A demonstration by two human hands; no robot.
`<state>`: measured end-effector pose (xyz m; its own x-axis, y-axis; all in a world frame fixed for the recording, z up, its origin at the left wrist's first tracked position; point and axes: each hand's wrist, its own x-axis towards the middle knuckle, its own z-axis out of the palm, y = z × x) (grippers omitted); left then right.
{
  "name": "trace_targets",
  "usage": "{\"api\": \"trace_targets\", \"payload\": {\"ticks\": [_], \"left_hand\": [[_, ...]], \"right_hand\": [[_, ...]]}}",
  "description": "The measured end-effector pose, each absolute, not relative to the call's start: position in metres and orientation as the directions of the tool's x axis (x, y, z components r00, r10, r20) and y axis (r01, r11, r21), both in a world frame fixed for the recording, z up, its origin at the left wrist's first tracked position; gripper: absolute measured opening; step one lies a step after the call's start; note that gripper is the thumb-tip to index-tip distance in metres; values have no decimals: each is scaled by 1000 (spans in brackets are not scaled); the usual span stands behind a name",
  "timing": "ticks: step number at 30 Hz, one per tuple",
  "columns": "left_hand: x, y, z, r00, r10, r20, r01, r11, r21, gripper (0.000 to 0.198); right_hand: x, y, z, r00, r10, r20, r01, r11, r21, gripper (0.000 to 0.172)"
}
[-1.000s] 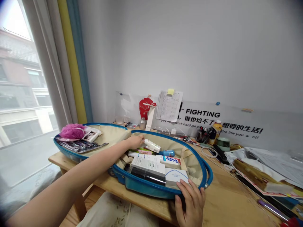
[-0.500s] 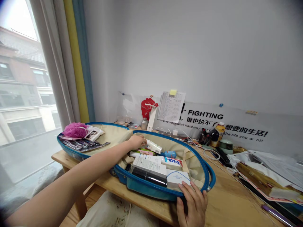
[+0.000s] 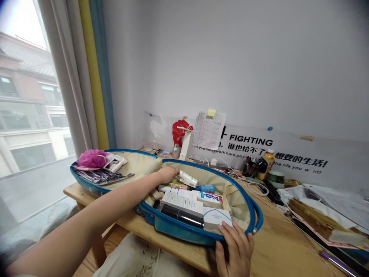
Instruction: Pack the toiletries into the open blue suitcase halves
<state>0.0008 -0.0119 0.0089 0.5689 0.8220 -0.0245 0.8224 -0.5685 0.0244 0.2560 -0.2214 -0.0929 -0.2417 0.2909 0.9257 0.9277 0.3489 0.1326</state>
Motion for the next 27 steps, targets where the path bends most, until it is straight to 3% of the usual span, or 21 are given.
{"api": "trace_targets", "payload": {"ticks": [9,18,22,27], "left_hand": [[-1,-9,7,631,769,-101,774,-634,2,30],[-1,-7,3,651,754,-94,759,-647,68,31],[0,-11,5,618,786,-5,783,-614,100,31],[-15,-11,27,443,855,270,859,-491,147,34]], "right_hand": [[257,-220,-95,-234,292,927,929,349,125,29],[257,-220,-94,-242,279,929,923,362,132,29],[256,-220,-92,-259,271,927,918,367,149,28],[258,-218,-95,-235,280,931,926,356,127,29]]}}
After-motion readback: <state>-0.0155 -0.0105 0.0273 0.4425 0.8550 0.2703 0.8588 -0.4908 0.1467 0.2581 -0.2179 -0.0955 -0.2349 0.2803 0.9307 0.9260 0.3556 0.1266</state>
